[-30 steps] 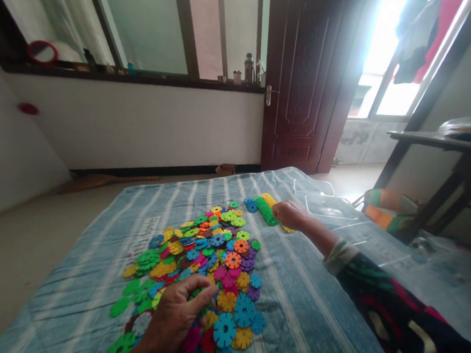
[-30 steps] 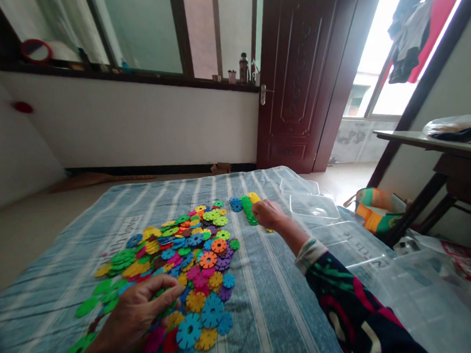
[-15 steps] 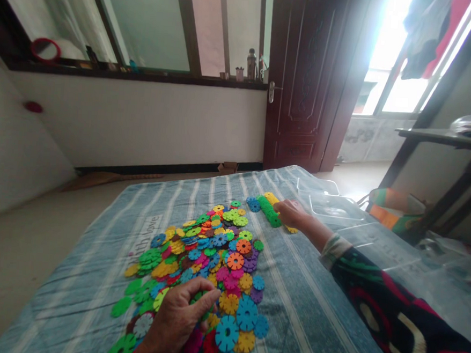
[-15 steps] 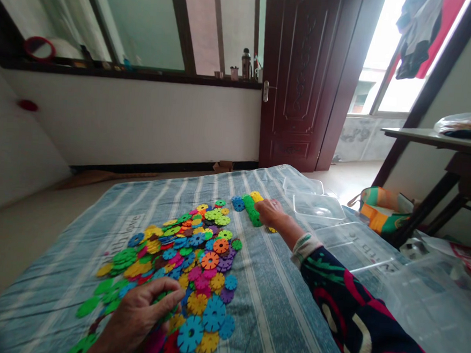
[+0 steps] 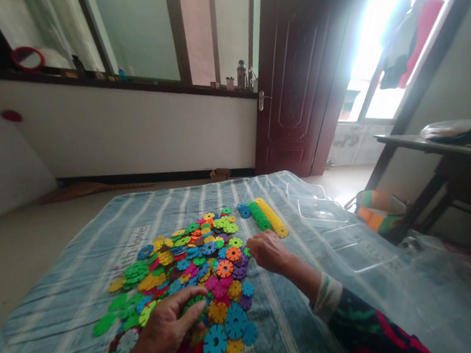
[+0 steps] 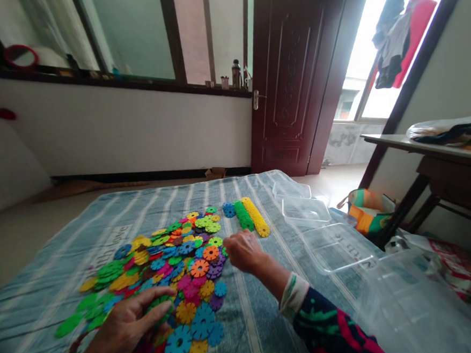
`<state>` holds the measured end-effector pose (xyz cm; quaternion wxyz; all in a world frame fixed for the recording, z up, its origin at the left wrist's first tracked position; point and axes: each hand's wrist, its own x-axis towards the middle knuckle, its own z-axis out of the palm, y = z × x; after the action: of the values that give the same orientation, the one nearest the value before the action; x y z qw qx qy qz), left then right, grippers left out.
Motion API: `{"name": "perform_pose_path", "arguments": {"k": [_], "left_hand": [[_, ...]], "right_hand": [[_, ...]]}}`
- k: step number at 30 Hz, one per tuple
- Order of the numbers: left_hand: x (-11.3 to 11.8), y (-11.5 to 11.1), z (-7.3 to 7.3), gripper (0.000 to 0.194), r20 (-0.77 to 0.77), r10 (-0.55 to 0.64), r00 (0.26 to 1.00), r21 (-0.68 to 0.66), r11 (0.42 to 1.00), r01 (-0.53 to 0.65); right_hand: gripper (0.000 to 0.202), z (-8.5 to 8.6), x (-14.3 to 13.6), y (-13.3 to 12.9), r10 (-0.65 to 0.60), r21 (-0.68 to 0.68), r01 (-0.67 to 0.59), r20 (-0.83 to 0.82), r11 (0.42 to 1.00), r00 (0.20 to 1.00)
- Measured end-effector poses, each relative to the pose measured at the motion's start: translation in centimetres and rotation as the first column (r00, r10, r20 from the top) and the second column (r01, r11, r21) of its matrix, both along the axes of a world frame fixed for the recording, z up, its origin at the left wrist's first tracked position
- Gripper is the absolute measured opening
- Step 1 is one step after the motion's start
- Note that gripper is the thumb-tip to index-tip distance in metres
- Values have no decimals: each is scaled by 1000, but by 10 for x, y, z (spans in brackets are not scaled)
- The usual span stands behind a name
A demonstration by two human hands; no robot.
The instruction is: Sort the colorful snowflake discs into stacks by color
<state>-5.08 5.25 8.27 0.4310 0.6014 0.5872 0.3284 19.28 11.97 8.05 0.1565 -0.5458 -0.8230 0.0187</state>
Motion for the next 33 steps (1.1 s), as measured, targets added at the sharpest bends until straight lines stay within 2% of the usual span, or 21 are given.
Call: {"name": "perform_pose_path", "arguments": {"k": [2,5,7,12,16,18,20,23,25,27,28,30,33], "left_hand": [[-1,1,1,45,23,-20,1000,-12,1000,20],[-2,5,3,46,56,-62,997,25,998,60],[-2,8,3,46,75,-97,992,45,995,94],[-1,8,-4,61,216,-162,963,-83,980,184],[1,3,-13,69,314,-118,942,-97,983,155],[1,2,-18,71,350,-129,928,-86,982,169],[0,2,-22,73,353,-173,920,-92,972,218],[-1,3,-25,73,318,-217,923,-104,960,261],[-2,4,-24,70,285,-188,940,-83,972,219],[-3,5,-20,66,241,-140,960,-54,986,157],[-4,5,-17,64,216,-116,970,-37,991,126],[-6,6,-12,58,168,-90,982,-9,996,93],[-8,5,-8,48,106,-79,991,23,997,77]], "right_hand": [[18,0,-18,-18,60,-25,-65,-165,998,984],[17,4,-42,-45,141,-102,-203,-433,974,890],[19,7,-54,-59,141,-142,-251,-528,958,838],[19,3,-70,-70,39,-239,-209,-567,948,823],[21,-9,-76,-68,-76,-244,-85,-583,966,809],[22,-13,-77,-66,-84,-249,-84,-594,965,800],[16,-13,-75,-65,-54,-262,-136,-607,955,793],[6,-5,-66,-61,16,-261,-230,-628,937,778],[5,4,-51,-53,47,-235,-254,-640,938,767],[6,13,-29,-42,51,-195,-219,-625,956,779],[7,17,-16,-34,43,-171,-179,-596,969,802],[11,21,11,-16,-62,-118,6,-480,993,875],[18,21,44,13,-245,-81,232,-255,969,935]]}}
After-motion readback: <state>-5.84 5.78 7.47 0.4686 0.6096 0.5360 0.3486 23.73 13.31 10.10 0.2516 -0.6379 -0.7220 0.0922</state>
